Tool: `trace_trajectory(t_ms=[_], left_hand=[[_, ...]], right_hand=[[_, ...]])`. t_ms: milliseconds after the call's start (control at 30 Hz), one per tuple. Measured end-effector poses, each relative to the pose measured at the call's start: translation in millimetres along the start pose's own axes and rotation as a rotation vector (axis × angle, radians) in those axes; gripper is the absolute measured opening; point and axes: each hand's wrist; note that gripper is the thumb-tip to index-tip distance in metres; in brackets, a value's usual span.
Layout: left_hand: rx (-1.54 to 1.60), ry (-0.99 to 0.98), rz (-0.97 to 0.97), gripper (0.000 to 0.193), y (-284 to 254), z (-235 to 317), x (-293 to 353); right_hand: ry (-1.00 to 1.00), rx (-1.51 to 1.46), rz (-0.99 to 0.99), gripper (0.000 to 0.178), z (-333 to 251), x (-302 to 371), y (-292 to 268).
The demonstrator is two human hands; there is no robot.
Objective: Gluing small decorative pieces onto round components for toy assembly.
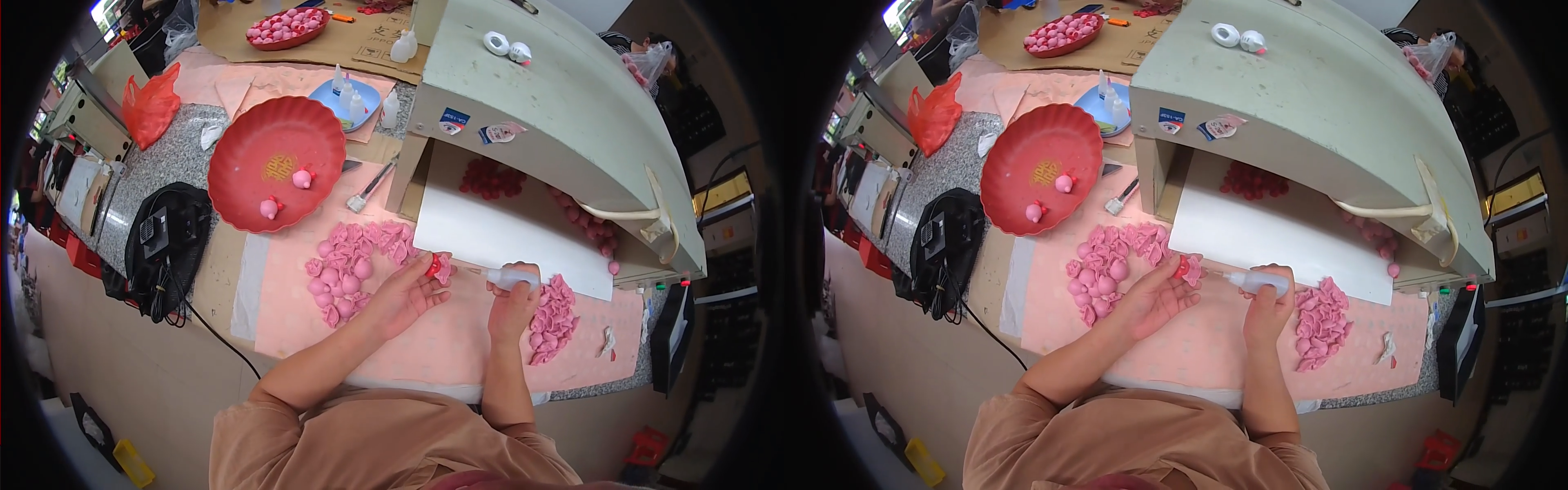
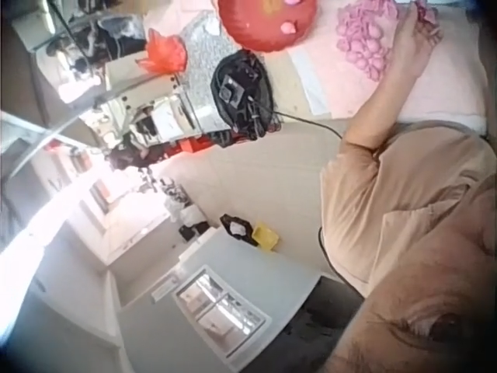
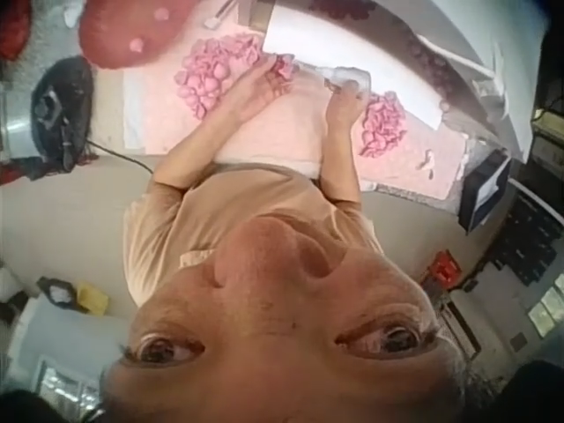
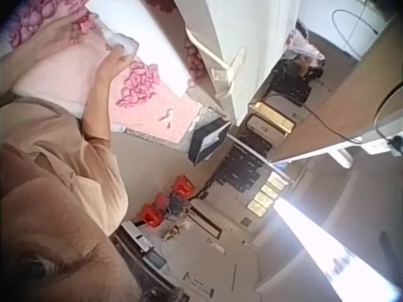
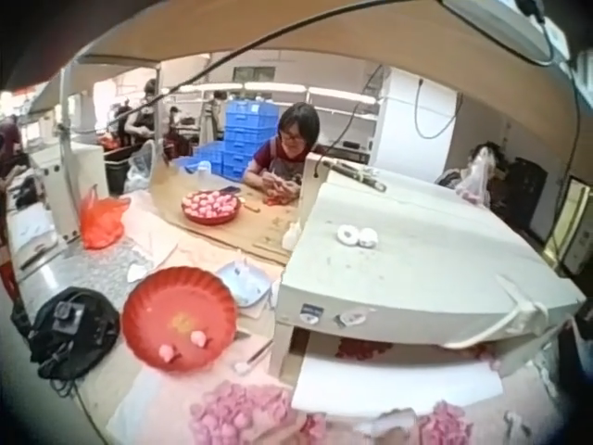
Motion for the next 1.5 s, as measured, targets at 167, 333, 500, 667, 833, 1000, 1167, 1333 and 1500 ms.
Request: trace_trajectory(t_ms=[167,333,500,667,833,1000,1167,1333,1500], left_hand=[[0.023,-0.028,0.087,0.034,-4,-1,-7],[0.003,-0.019,0.107,0.028,-2,2,-10],[-0.017,-0.026,0.126,0.029,-4,2,-13],[-0.004,-0.02,0.167,0.029,-4,-3,-12],[-0.031,0.0,0.15,0.041,-7,-5,-12],[-0.021,-0.004,0.15,0.03,-6,-3,-12],[-0.029,-0.002,0.173,0.03,-4,-3,-12],[-0.03,0.003,0.17,0.03,-2,-3,-12],[-0.033,0.002,0.178,0.029,-3,-4,-12]], right_hand=[[-0.073,0.244,-0.004,0.035,2,-4,-1],[-0.176,0.405,-0.047,0.025,3,-6,-3],[-0.215,0.425,-0.106,0.022,7,-6,-1],[-0.21,0.476,-0.123,0.023,4,-3,-1],[-0.184,0.501,-0.131,0.023,6,-2,-3],[-0.2,0.528,-0.153,0.022,5,-3,-1],[-0.173,0.525,-0.152,0.021,7,-3,-1],[-0.206,0.564,-0.23,0.015,8,-4,-3],[-0.177,0.547,-0.166,0.021,7,-3,-1]])
Point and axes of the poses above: each hand's wrist, its own x-axis away from the middle knuckle, its own y-axis out of the palm, z = x × y, and after that the axes turned 4 degrees about -y, right-handed
